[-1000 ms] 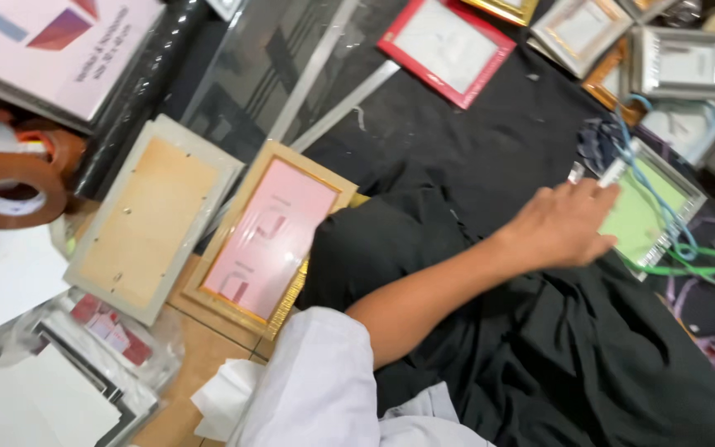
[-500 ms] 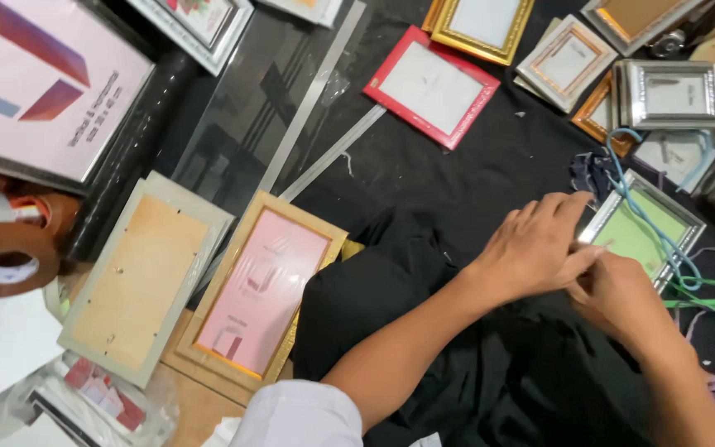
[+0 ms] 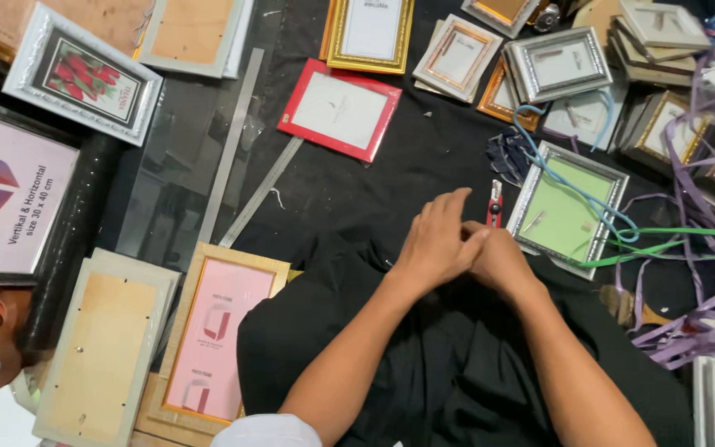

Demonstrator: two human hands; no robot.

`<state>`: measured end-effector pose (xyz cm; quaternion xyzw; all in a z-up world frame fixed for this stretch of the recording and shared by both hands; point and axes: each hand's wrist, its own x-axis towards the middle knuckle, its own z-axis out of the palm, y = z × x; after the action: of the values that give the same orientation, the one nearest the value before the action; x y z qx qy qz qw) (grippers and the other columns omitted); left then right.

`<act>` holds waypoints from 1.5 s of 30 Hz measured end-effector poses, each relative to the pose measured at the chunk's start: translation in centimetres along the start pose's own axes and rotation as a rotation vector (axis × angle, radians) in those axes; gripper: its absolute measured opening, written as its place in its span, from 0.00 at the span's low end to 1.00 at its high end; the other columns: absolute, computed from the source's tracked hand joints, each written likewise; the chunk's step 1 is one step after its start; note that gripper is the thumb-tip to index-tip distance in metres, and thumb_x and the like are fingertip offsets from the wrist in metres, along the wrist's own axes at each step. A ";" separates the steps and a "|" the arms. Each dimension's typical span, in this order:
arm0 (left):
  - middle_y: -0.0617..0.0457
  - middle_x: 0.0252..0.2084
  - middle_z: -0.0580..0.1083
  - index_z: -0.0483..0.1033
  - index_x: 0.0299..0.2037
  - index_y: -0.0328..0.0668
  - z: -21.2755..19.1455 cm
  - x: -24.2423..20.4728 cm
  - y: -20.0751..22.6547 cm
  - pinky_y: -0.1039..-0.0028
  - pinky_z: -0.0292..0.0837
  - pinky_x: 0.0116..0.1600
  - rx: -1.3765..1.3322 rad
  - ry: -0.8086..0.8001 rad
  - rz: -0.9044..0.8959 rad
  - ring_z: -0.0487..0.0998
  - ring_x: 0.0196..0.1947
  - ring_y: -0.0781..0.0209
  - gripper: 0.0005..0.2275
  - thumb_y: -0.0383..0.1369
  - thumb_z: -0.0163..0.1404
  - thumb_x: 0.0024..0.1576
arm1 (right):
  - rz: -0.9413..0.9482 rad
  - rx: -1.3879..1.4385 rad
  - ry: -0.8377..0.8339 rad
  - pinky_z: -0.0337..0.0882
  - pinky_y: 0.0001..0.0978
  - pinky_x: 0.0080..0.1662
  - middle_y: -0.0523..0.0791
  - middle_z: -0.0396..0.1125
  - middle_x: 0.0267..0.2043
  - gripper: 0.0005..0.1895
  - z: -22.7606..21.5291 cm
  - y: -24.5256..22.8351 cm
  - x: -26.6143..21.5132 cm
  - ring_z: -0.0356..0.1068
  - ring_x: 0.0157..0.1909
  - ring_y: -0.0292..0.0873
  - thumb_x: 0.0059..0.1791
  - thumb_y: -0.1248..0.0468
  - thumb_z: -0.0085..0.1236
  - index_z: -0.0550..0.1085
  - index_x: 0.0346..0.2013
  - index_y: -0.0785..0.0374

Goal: The person prepares picture frames by bundling stacks with ribbon, using a utility knife to cut the ribbon, and attaching decorative ribbon to individual frames while sitting on the floor surrounded by various frames.

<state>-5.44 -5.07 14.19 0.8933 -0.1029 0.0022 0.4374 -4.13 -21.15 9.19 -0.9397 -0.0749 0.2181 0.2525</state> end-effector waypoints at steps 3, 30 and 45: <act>0.30 0.60 0.72 0.59 0.67 0.29 -0.4 2.2 -1.8 0.47 0.74 0.58 -0.375 0.011 -0.312 0.77 0.59 0.34 0.35 0.44 0.56 0.55 | 0.000 0.157 0.058 0.75 0.54 0.47 0.51 0.78 0.36 0.16 1.3 0.7 0.9 0.77 0.46 0.60 0.49 0.50 0.57 0.80 0.44 0.54; 0.37 0.53 0.76 0.68 0.61 0.32 -6.5 32.4 -19.5 0.50 0.78 0.57 -1.200 0.746 -0.945 0.79 0.51 0.40 0.25 0.33 0.55 0.54 | 0.018 0.146 -0.322 0.71 0.54 0.51 0.53 0.73 0.53 0.23 5.9 -1.7 3.0 0.71 0.53 0.62 0.52 0.54 0.49 0.72 0.59 0.61; 0.33 0.72 0.59 0.57 0.70 0.28 -3.5 9.6 -9.9 0.39 0.66 0.67 -1.475 0.244 -0.781 0.63 0.70 0.34 0.23 0.28 0.48 0.66 | 0.230 1.498 0.057 0.80 0.41 0.46 0.64 0.68 0.60 0.32 2.1 -1.6 4.2 0.76 0.52 0.60 0.55 0.50 0.51 0.64 0.68 0.65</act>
<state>6.11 1.84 9.55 0.3439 0.2862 -0.1206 0.8862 -1.35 -17.80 6.76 -0.5240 0.1983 0.2114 0.8008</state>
